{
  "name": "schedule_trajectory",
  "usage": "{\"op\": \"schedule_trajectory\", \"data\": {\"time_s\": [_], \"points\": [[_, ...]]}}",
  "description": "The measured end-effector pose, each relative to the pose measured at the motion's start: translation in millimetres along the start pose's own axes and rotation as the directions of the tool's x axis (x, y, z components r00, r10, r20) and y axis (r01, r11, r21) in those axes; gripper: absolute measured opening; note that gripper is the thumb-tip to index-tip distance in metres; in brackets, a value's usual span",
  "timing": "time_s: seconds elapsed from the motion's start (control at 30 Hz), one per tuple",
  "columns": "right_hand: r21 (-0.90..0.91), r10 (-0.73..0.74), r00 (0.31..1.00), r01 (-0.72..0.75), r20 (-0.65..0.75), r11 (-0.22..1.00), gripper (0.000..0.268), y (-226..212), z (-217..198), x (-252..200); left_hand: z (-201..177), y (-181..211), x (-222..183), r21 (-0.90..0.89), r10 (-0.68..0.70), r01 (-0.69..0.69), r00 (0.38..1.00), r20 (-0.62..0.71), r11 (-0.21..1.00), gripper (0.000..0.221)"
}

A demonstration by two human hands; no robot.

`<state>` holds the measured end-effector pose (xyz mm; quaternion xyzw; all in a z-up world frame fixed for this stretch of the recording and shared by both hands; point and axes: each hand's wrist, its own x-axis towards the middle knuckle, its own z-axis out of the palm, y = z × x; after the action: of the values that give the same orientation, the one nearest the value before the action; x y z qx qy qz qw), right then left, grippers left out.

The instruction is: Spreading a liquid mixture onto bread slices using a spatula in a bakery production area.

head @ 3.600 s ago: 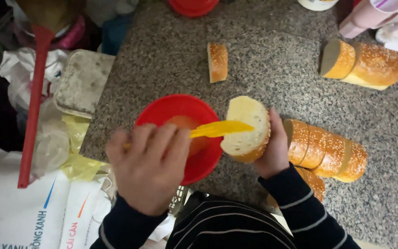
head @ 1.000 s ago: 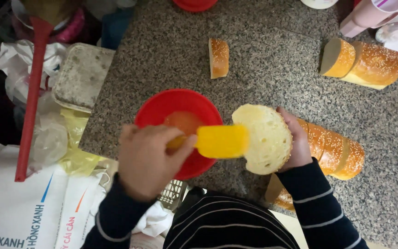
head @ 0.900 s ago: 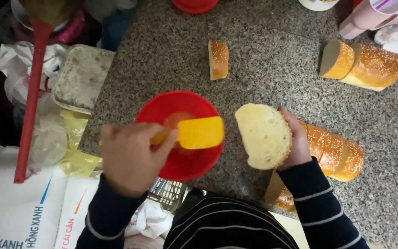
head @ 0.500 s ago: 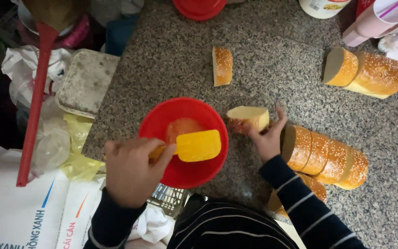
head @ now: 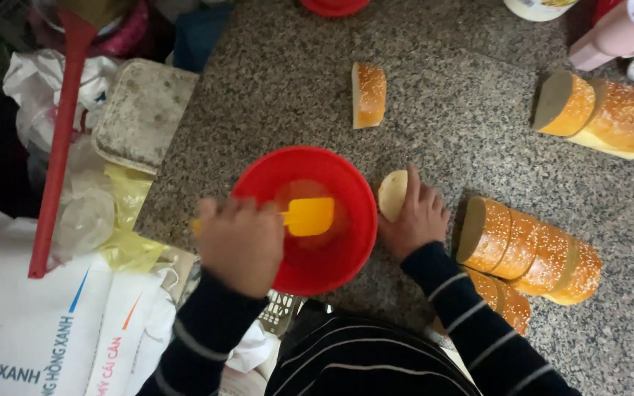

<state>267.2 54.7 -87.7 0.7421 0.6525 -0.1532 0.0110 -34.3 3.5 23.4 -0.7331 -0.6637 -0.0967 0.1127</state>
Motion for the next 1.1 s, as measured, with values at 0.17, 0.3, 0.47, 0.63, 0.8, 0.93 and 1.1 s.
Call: {"op": "schedule_trajectory", "data": {"time_s": [0.17,0.3,0.47,0.63,0.8,0.93,1.1], "points": [[-0.042,-0.005,0.993,0.0,-0.115,0.999,0.134,14.0,-13.9,16.6,26.8,30.5,7.8,0.003,0.082,-0.085,0.969,0.232,0.996,0.025],[0.751,0.092,0.991,-0.133,0.096,0.647,0.112,39.7,-38.4,7.2,38.2,55.5,16.0,0.031,0.088,-0.12,0.854,0.513,0.992,0.02],[0.949,0.088,0.946,-0.31,0.313,-0.053,0.083,45.9,-76.5,-17.1,17.0,75.9,30.9,0.012,0.08,-0.13,0.683,0.726,0.991,0.019],[0.798,0.062,0.863,-0.433,0.501,-0.42,0.07,42.3,-79.5,-36.0,24.8,79.9,26.6,-0.039,0.076,-0.07,0.68,0.729,0.997,0.023],[0.796,0.153,0.83,-0.438,0.537,-0.418,0.067,37.6,-73.0,-48.1,28.1,67.2,13.8,-0.087,0.084,-0.027,0.643,0.761,0.996,0.025],[0.744,0.16,0.789,-0.463,0.594,-0.481,0.065,8.6,-96.8,-59.5,15.5,59.2,18.2,-0.104,0.065,0.024,0.637,0.769,0.994,0.022],[0.73,0.13,0.789,-0.475,0.6,-0.491,0.069,11.4,-98.3,-58.0,14.7,40.0,17.4,-0.15,0.089,0.024,0.712,0.697,0.988,0.018]]}}
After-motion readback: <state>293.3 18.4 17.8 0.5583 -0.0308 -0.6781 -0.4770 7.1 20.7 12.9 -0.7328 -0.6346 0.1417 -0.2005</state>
